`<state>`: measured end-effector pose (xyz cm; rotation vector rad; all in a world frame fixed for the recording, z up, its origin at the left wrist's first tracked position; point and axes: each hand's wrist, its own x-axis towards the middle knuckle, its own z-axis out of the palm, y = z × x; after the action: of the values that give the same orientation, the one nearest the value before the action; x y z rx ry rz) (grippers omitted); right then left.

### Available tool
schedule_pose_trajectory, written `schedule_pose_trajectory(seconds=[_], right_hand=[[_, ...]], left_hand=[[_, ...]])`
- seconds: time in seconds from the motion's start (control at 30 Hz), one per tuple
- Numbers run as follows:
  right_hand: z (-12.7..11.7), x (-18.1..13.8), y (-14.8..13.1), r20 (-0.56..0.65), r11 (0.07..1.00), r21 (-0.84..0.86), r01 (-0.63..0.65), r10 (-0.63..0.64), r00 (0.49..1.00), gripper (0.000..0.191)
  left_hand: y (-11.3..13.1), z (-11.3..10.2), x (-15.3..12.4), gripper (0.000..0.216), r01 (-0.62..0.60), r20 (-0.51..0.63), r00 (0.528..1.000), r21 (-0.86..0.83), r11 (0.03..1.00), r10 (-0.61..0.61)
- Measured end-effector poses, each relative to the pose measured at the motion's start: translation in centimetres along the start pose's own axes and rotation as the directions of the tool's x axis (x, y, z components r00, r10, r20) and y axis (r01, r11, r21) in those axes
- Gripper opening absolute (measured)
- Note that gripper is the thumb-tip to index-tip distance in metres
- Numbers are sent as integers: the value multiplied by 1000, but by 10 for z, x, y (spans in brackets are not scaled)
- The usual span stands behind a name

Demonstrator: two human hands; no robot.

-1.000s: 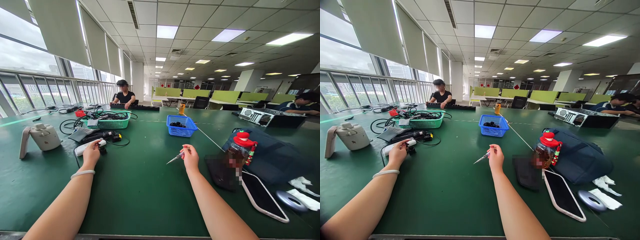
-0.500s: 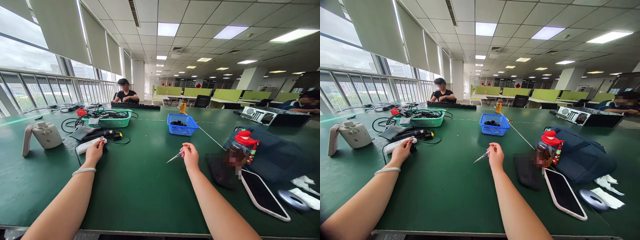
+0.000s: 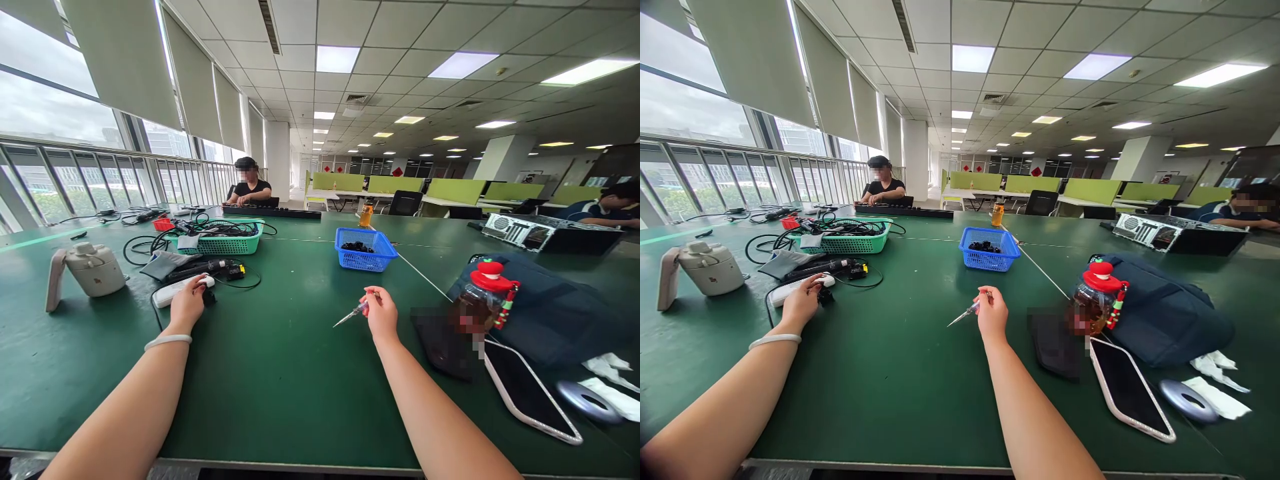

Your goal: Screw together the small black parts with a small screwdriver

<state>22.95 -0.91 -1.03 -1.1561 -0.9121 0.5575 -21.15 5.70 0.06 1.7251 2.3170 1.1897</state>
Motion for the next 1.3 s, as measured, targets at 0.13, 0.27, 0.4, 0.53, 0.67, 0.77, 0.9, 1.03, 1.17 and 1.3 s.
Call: schedule_pose_trajectory(seconds=[0.13, 0.27, 0.4, 0.53, 0.67, 0.77, 0.9, 1.03, 1.17, 1.3], right_hand=[[0, 0, 1, -2, 1000, 1, 2, -2, 1000, 30], [0, 1, 3, 4, 1000, 1, 3, -3, 1000, 28], [0, 1, 3, 8, 1000, 4, 4, -4, 1000, 26], [0, 0, 1, 8, 1000, 9, -2, 1, 1000, 28], [1, 0, 0, 6, 1000, 14, -1, 1, 1000, 30], [1, 0, 0, 8, 1000, 17, -2, 2, 1000, 30], [1, 1, 1, 12, 1000, 16, -4, 3, 1000, 29], [1, 0, 0, 15, 1000, 18, -3, 3, 1000, 30], [1, 0, -1, 12, 1000, 16, -4, 4, 1000, 29], [1, -1, -2, 12, 1000, 14, -5, 5, 1000, 28]], left_hand=[[0, 2, 1, 38, -42, -24, 999, -48, 998, 41], [0, 4, 2, 34, -31, -32, 999, -75, 997, 29], [-1, 6, 3, 37, -97, -13, 995, -86, 992, 96], [-4, 8, 4, 36, -155, 42, 987, -31, 987, 157], [-6, 10, 5, 35, -194, 46, 980, 1, 981, 194], [-6, 11, 6, 34, -197, 47, 980, 20, 980, 196], [-6, 11, 7, 33, -191, 60, 980, 32, 981, 188], [-6, 10, 7, 34, -163, 62, 985, 53, 985, 159], [-3, 10, 6, 36, -180, 74, 982, 81, 980, 175], [-3, 13, 6, 36, -242, 82, 969, 87, 966, 235]])
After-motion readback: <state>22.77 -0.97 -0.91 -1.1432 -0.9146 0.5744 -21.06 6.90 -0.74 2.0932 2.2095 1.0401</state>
